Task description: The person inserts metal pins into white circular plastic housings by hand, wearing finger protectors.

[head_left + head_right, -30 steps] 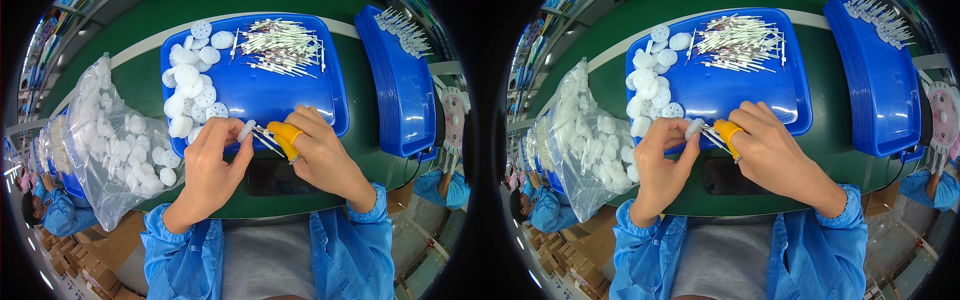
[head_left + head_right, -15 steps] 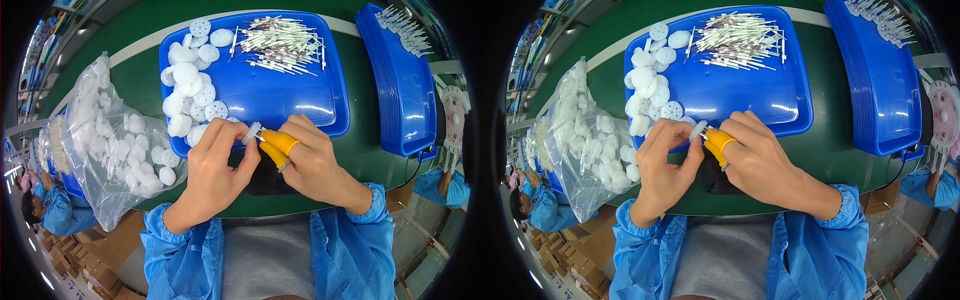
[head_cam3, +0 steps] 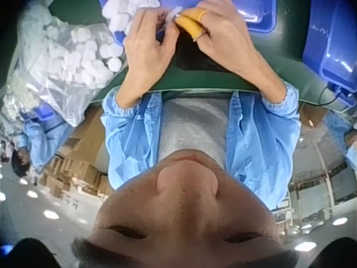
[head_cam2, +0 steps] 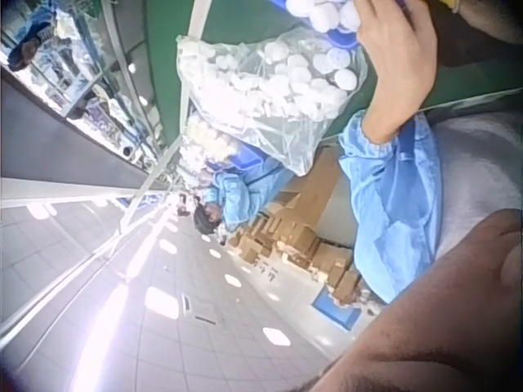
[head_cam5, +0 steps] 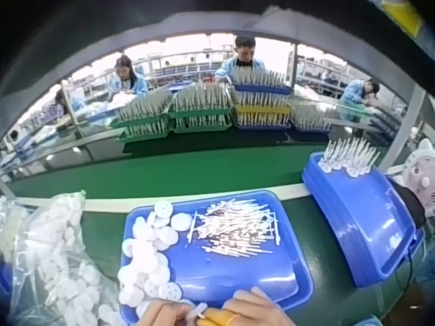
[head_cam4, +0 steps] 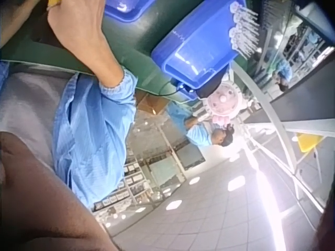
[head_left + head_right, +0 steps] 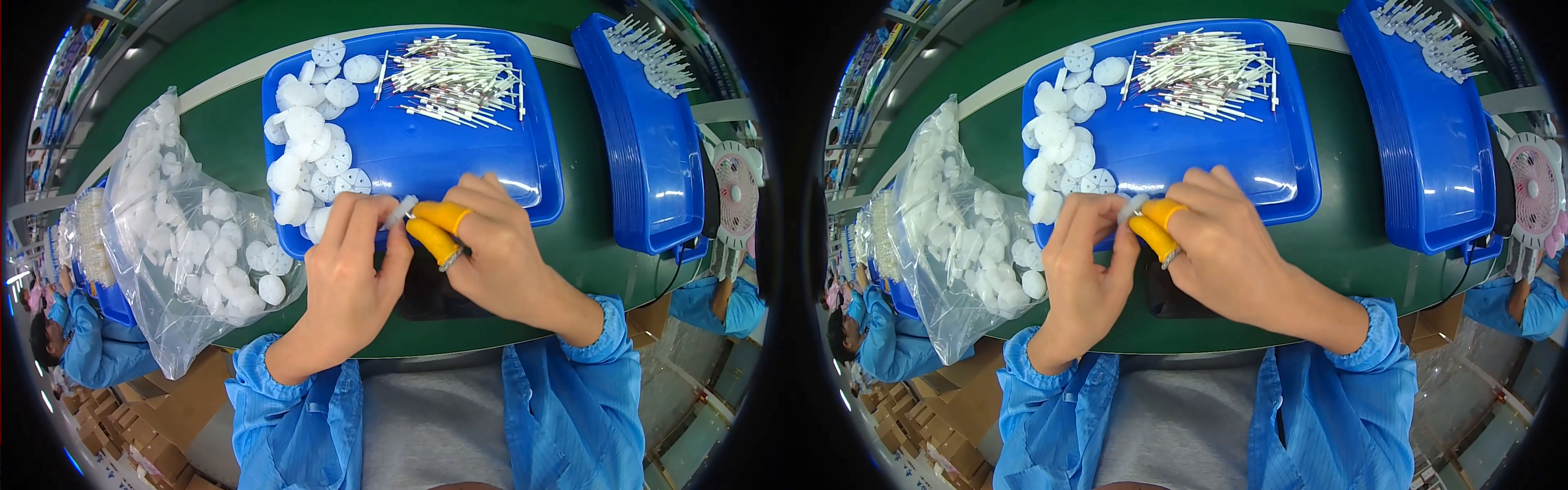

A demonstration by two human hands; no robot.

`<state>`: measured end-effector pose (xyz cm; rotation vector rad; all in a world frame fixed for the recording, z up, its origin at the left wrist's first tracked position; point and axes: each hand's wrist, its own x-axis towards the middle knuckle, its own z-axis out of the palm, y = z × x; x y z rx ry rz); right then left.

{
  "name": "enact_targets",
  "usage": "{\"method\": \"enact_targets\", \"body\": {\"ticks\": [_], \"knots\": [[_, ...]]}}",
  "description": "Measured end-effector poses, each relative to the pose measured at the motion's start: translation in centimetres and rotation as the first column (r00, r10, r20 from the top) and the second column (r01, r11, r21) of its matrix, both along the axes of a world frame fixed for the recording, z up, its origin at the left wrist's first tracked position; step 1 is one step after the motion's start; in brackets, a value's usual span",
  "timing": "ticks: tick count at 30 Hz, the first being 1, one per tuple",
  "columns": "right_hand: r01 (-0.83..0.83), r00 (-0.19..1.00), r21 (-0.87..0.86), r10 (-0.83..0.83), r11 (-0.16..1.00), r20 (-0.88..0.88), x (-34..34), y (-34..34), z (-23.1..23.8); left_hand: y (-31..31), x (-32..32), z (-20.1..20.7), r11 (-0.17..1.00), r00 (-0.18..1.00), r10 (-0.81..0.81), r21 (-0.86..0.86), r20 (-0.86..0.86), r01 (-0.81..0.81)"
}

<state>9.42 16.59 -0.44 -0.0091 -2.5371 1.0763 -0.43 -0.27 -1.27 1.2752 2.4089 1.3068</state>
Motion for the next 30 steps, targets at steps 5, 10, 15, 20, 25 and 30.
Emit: {"method": "enact_targets", "body": {"ticks": [5, 10, 15, 20, 25, 30], "knots": [[0.163, 0.982, 0.327, -0.187, 0.931, 0.042, -3.3, 2.7, -1.5, 0.0, -0.9, 0.3, 0.994, 0.99, 0.098, 0.047, 0.104, -0.104], [0.23, 0.971, 0.498, -0.23, 0.836, -0.064, -5.9, 3.9, -3.4, 0.2, -1.3, 0.8, 0.995, 0.965, 0.097, 0.012, 0.244, -0.103], [0.303, 0.95, 0.51, -0.298, 0.805, -0.095, -6.4, 4.0, -3.7, 0.1, -1.1, 1.1, 0.994, 0.952, 0.102, 0.012, 0.289, -0.11], [0.258, 0.965, 0.522, -0.247, 0.813, -0.093, -5.4, 4.0, -3.2, 0.0, -1.2, 0.9, 0.995, 0.932, 0.081, 0.023, 0.354, -0.095], [0.08, 0.993, 0.153, -0.091, 0.985, 0.069, -1.4, 2.2, 0.7, 0.0, -1.1, 1.0, 0.994, 0.924, 0.098, 0.017, 0.37, -0.112], [-0.149, 0.974, -0.097, 0.162, 0.984, 0.157, 1.3, 1.7, 1.0, 0.4, -0.6, 1.1, 0.998, 0.94, 0.034, 0.033, 0.34, -0.048]]}}
